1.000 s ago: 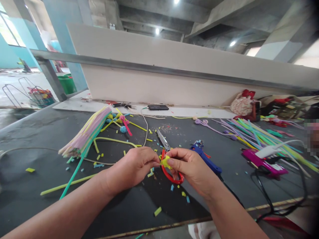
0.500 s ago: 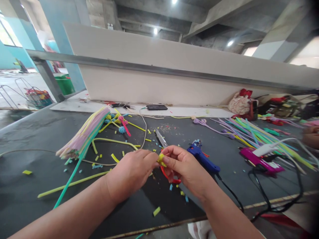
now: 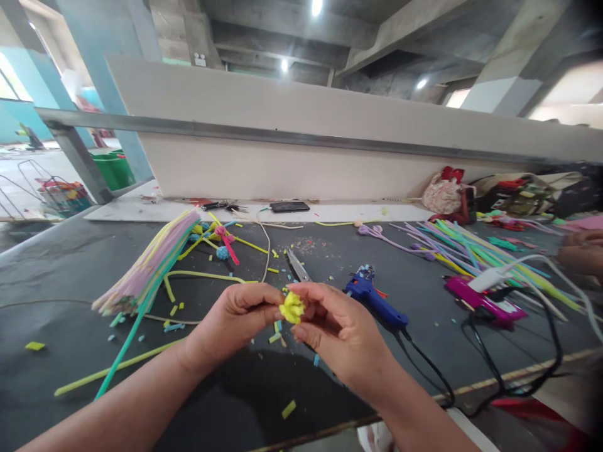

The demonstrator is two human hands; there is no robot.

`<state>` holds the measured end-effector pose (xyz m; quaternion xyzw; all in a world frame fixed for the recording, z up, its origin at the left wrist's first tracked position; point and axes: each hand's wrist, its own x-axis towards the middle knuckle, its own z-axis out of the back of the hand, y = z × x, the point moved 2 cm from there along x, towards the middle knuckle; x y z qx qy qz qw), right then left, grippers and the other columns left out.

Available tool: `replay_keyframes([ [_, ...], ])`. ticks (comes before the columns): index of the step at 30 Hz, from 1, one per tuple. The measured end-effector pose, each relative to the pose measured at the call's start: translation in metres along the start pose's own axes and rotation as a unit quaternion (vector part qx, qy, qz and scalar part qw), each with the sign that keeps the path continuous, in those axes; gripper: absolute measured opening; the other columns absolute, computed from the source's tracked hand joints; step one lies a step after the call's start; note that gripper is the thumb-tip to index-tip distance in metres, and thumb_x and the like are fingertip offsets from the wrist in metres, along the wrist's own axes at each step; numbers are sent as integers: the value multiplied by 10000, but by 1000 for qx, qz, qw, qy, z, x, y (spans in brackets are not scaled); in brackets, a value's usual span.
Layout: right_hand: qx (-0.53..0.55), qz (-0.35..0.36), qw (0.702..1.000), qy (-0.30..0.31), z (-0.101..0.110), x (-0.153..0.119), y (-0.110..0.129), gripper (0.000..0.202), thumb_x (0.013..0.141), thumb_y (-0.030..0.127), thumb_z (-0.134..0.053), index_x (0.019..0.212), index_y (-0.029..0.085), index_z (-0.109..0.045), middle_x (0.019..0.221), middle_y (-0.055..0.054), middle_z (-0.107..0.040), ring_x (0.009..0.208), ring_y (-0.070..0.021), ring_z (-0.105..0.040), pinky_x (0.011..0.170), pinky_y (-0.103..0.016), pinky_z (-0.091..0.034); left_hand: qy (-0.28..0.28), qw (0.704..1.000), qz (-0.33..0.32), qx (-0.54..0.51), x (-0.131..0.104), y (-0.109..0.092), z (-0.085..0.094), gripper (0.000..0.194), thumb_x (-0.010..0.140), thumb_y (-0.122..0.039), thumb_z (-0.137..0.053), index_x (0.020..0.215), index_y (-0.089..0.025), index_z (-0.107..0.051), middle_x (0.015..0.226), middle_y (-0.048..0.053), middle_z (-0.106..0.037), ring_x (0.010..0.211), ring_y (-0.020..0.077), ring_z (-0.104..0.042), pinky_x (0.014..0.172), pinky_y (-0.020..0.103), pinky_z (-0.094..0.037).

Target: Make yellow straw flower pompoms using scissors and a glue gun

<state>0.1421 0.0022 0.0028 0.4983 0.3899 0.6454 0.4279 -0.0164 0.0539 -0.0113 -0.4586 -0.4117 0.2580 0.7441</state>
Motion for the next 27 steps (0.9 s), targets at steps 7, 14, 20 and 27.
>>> replay_keyframes([
  [7, -152, 114, 979, -75, -5, -6, -1, 161, 776, 189, -628, 937, 193, -628, 713, 4, -585, 607, -104, -553, 560, -227, -468, 29, 998, 41, -47, 1, -1, 1, 102, 757, -231, -645, 774, -142, -691, 721, 15, -663, 666, 106, -556, 641, 199, -427],
  [14, -20, 11, 998, -59, -9, -2, -5, 311, 752, 135, -597, 1041, 234, -543, 752, 32, -557, 605, -86, -558, 556, -204, -473, 91, 979, 123, -137, 1, 20, -2, 265, 825, -355, -558, 731, -117, -627, 590, -9, -553, 507, 49, -418, 479, 162, -321],
  [20, 56, -47, 997, -32, -2, 5, -5, 414, 709, 193, -652, 1111, 239, -563, 858, 10, -498, 695, -88, -522, 628, -210, -484, 143, 923, 173, -311, -1, 19, -3, 277, 811, -397, -559, 769, -123, -568, 596, -4, -545, 398, 33, -377, 364, 151, -246],
  [27, -1, 13, 1000, 5, 2, 3, 3, 253, 727, 159, -638, 969, 234, -649, 987, -35, -532, 708, -101, -547, 571, -204, -491, 182, 940, 174, -232, -3, 7, -3, 299, 852, -394, -496, 771, -112, -552, 602, -11, -518, 387, 22, -365, 350, 149, -237],
])
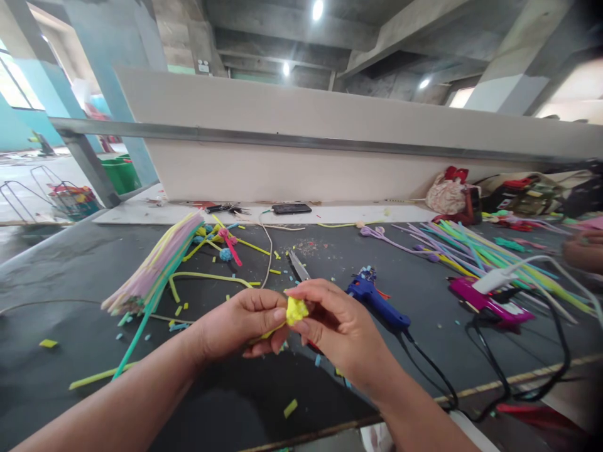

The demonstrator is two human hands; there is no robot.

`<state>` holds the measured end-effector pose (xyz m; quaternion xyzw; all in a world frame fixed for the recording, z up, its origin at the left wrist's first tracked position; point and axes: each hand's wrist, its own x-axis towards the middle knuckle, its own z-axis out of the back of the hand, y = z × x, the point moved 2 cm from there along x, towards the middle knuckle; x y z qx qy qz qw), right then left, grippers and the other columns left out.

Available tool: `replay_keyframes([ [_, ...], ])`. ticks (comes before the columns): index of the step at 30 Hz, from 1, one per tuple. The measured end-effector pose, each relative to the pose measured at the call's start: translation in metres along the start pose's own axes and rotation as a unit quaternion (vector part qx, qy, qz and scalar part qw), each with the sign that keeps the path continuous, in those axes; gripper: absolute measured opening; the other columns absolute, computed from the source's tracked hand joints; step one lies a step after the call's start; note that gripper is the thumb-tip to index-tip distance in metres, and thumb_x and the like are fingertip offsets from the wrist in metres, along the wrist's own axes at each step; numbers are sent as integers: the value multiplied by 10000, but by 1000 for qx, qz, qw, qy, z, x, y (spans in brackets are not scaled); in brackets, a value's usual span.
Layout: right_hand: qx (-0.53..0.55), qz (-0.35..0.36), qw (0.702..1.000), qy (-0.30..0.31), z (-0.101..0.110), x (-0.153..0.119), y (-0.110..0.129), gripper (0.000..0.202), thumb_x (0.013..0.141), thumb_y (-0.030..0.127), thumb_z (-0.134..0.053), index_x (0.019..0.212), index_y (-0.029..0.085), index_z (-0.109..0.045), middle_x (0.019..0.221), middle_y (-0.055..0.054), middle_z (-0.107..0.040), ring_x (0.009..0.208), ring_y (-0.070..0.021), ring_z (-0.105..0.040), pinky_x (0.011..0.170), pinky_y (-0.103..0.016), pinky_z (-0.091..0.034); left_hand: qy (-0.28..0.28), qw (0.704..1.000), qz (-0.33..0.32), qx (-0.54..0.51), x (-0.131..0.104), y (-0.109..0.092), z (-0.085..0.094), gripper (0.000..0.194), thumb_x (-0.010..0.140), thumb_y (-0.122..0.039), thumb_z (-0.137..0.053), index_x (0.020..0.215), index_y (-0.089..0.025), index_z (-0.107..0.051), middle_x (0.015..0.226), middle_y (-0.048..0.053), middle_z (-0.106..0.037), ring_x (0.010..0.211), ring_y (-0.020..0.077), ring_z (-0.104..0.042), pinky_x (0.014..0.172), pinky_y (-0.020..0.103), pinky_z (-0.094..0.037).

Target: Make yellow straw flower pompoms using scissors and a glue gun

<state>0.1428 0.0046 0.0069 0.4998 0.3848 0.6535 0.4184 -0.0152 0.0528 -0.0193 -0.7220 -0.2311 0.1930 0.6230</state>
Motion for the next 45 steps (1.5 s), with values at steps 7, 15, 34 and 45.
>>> replay_keyframes([
  [7, 39, -76, 996, -37, 1, 5, -6, 224, 699, 227, -656, 916, 188, -616, 750, -1, -586, 598, -110, -569, 575, -253, -508, -170, 955, -127, 206, 0, -12, -4, 208, 730, -231, -661, 885, -135, -560, 752, 1, -594, 628, 75, -530, 581, 186, -433],
  [15, -16, -40, 998, -55, -1, 3, -10, 204, 701, 214, -651, 900, 192, -615, 689, 13, -572, 583, -115, -559, 558, -253, -483, -203, 803, -288, 480, -11, -15, -11, 148, 838, -144, -521, 950, -177, -612, 813, 33, -675, 716, 98, -596, 673, 189, -440],
  [34, -9, -3, 1000, -10, -1, -2, -2, 406, 719, 127, -643, 1102, 246, -582, 987, -27, -531, 775, -111, -562, 624, -214, -505, -98, 989, -65, 94, 0, -9, 0, 181, 790, -300, -604, 840, -130, -639, 736, 8, -590, 683, 101, -505, 667, 222, -398],
  [45, -137, 25, 990, -5, 1, 0, -5, 206, 770, 208, -611, 974, 229, -635, 796, -10, -545, 619, -110, -547, 548, -233, -470, -77, 938, -93, 326, -2, -19, -4, 285, 884, -318, -426, 697, -134, -537, 634, -32, -414, 590, 77, -359, 531, 185, -305],
])
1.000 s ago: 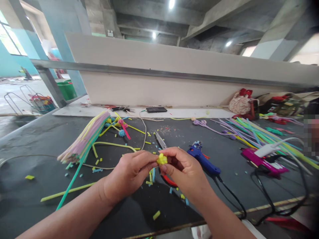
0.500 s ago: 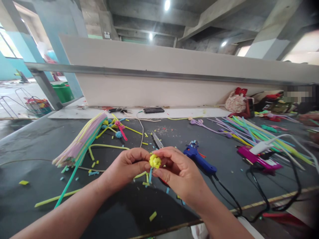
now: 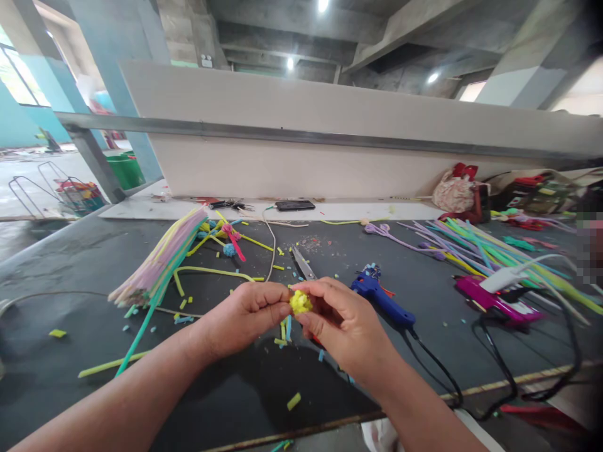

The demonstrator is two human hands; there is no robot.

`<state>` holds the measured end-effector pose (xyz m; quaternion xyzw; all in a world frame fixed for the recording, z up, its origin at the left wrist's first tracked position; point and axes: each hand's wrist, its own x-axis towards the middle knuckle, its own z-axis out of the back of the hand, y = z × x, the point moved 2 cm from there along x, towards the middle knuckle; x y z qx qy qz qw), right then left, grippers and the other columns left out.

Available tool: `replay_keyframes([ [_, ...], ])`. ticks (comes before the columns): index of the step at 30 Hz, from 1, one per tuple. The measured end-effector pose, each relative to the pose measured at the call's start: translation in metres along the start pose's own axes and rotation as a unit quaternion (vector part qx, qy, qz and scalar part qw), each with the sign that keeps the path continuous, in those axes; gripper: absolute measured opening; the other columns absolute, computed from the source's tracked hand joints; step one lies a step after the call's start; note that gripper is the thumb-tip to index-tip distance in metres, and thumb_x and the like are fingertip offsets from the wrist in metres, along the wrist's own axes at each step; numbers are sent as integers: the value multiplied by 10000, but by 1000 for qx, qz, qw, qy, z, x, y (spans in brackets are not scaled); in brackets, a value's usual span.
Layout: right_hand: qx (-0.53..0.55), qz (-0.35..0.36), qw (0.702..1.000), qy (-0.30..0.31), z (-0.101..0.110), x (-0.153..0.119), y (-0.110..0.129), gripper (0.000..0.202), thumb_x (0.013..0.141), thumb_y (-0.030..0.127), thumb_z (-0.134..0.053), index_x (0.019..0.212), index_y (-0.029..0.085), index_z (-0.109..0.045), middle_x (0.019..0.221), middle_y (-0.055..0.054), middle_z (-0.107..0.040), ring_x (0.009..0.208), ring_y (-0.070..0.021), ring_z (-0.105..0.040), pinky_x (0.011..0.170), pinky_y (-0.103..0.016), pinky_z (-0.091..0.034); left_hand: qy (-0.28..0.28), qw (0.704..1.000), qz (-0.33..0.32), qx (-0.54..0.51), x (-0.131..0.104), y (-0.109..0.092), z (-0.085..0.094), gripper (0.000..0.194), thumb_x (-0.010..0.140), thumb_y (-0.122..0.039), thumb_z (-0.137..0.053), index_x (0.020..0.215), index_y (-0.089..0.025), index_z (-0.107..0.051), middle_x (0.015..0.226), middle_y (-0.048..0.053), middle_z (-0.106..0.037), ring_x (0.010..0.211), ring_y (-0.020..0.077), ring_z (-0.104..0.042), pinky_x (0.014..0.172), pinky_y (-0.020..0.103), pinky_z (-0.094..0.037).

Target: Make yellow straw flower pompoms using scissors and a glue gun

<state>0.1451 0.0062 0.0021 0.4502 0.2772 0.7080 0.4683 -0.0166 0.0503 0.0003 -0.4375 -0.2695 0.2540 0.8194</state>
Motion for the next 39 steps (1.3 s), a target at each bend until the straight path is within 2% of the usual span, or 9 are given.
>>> replay_keyframes([
  [4, 22, -32, 999, -1, 1, 2, -1, 155, 775, 262, -609, 919, 216, -644, 741, 0, -532, 540, -99, -542, 504, -233, -461, -12, 986, -63, 156, -1, -3, 0, 229, 893, -275, -416, 740, -153, -536, 665, -24, -488, 601, 82, -420, 581, 192, -342],
  [9, 1, -48, 999, -1, 1, 4, 0, 142, 754, 258, -621, 877, 191, -645, 705, -3, -540, 546, -110, -536, 488, -238, -448, -36, 939, -111, 324, -4, 0, -4, 198, 909, -280, -381, 804, -170, -508, 712, 9, -545, 624, 115, -481, 603, 225, -352],
  [13, 56, -86, 995, 0, 0, 3, 3, 176, 725, 247, -639, 890, 188, -624, 677, 11, -524, 533, -106, -529, 478, -235, -454, -48, 926, -111, 356, -4, 0, -6, 236, 920, -250, -330, 763, -173, -487, 684, 7, -520, 591, 115, -448, 574, 233, -329],
  [17, 185, -89, 979, 12, 0, 0, 5, 366, 719, 233, -642, 1075, 223, -556, 765, 14, -531, 582, -100, -559, 537, -234, -491, -61, 974, -63, 207, -4, -3, -1, 274, 916, -266, -351, 707, -153, -488, 627, -23, -430, 572, 90, -380, 561, 212, -317],
  [21, 144, -32, 989, -14, 2, -2, 3, 334, 776, 218, -606, 1107, 246, -568, 843, -4, -524, 656, -99, -554, 600, -232, -496, -28, 999, -8, -14, -6, -4, 3, 288, 889, -335, -430, 757, -127, -579, 650, -17, -441, 602, 86, -370, 555, 195, -315],
  [25, 94, -1, 995, -22, 4, -4, 2, 287, 814, 224, -573, 1097, 271, -588, 848, -3, -538, 654, -97, -544, 577, -217, -486, -13, 973, 30, -230, -7, 2, 4, 280, 804, -389, -574, 739, -121, -623, 663, 1, -485, 595, 78, -379, 547, 190, -303],
  [29, 78, 2, 996, -45, 8, -2, 3, 229, 830, 234, -539, 1050, 237, -604, 806, -3, -548, 606, -94, -554, 547, -212, -487, -25, 924, 51, -377, -7, 9, 4, 308, 746, -406, -641, 644, -120, -585, 539, -35, -385, 480, 43, -280, 466, 188, -209],
  [35, 27, -6, 993, -115, 17, 1, -3, 231, 845, 293, -509, 1032, 206, -612, 740, -7, -576, 573, -103, -557, 553, -223, -491, -43, 888, 63, -453, -5, 14, 5, 273, 779, -368, -605, 659, -124, -581, 491, -55, -298, 430, 38, -226, 435, 196, -155],
  [39, -78, -34, 970, -228, 51, 2, -17, 290, 814, 324, -506, 1052, 187, -603, 783, -23, -596, 579, -115, -561, 602, -258, -502, -32, 882, 86, -463, -1, 11, 6, 237, 851, -321, -518, 899, -118, -630, 585, -33, -370, 460, 27, -250, 451, 175, -174],
])
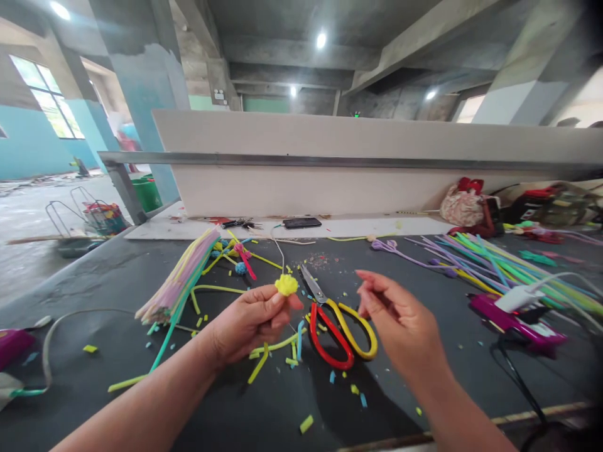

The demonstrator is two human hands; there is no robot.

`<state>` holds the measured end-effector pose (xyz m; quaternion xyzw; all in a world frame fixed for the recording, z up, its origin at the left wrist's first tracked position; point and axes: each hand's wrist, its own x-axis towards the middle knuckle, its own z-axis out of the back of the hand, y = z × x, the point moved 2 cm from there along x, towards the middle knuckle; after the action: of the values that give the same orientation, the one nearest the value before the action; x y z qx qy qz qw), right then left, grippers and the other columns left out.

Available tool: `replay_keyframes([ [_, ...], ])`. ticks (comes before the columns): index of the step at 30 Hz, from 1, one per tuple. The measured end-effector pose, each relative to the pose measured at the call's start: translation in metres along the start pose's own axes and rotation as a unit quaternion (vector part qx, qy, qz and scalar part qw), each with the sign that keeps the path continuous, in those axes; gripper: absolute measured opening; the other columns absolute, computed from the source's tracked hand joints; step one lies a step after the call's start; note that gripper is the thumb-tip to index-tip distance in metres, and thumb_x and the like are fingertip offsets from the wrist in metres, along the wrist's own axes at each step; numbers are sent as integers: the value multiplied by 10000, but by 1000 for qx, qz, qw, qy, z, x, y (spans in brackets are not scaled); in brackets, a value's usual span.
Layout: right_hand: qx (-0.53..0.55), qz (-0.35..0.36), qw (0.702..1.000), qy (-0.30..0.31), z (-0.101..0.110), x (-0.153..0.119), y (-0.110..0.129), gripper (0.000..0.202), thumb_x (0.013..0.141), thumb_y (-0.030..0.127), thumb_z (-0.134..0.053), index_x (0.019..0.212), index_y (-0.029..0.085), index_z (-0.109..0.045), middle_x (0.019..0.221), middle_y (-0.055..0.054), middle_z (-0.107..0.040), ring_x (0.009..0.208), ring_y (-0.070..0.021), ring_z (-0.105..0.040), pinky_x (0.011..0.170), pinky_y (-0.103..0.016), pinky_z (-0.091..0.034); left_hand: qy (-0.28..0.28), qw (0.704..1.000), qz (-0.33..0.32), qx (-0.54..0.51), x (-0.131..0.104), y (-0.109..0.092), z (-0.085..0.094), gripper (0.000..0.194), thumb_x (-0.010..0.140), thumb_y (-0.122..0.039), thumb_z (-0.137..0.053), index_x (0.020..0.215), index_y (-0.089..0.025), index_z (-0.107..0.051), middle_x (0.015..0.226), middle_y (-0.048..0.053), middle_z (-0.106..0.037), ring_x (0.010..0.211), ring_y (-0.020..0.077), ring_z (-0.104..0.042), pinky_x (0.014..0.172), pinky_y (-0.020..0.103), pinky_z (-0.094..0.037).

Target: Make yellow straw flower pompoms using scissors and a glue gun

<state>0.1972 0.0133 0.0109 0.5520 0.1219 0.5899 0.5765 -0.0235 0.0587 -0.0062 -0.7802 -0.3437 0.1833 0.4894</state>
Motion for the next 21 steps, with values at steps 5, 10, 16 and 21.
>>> replay_keyframes([
  [5, -260, -90, 961, -30, 49, 22, -46, 291, 761, 279, -466, 993, 173, -608, 819, -66, -645, 704, -196, -615, 695, -340, -496, -52, 998, 18, 15, 6, 2, 0, 210, 852, -286, -525, 896, -105, -622, 662, -12, -440, 477, 9, -297, 457, 151, -221],
  [10, -328, -117, 934, 79, 70, 17, -80, 359, 708, 303, -531, 1019, 132, -584, 1017, -143, -655, 898, -246, -624, 797, -358, -483, -89, 993, 30, 73, 7, 8, 7, 233, 846, -352, -525, 925, -147, -601, 664, -3, -513, 432, 15, -343, 391, 150, -183],
  [16, -470, -135, 850, 195, 51, 6, -89, 582, 694, 250, -526, 1261, 137, -460, 1238, -147, -549, 1119, -298, -515, 910, -405, -406, -103, 991, 34, 73, 7, 6, 7, 223, 866, -344, -485, 952, -151, -559, 612, -25, -497, 409, 13, -281, 384, 143, -171],
  [21, -507, -162, 831, 163, 42, 17, -89, 549, 675, 175, -469, 1213, 70, -494, 1193, -217, -532, 1025, -351, -568, 817, -440, -443, -131, 989, 20, 69, 9, 5, 5, 178, 851, -284, -504, 804, -116, -542, 685, 10, -552, 422, 9, -351, 371, 131, -207],
])
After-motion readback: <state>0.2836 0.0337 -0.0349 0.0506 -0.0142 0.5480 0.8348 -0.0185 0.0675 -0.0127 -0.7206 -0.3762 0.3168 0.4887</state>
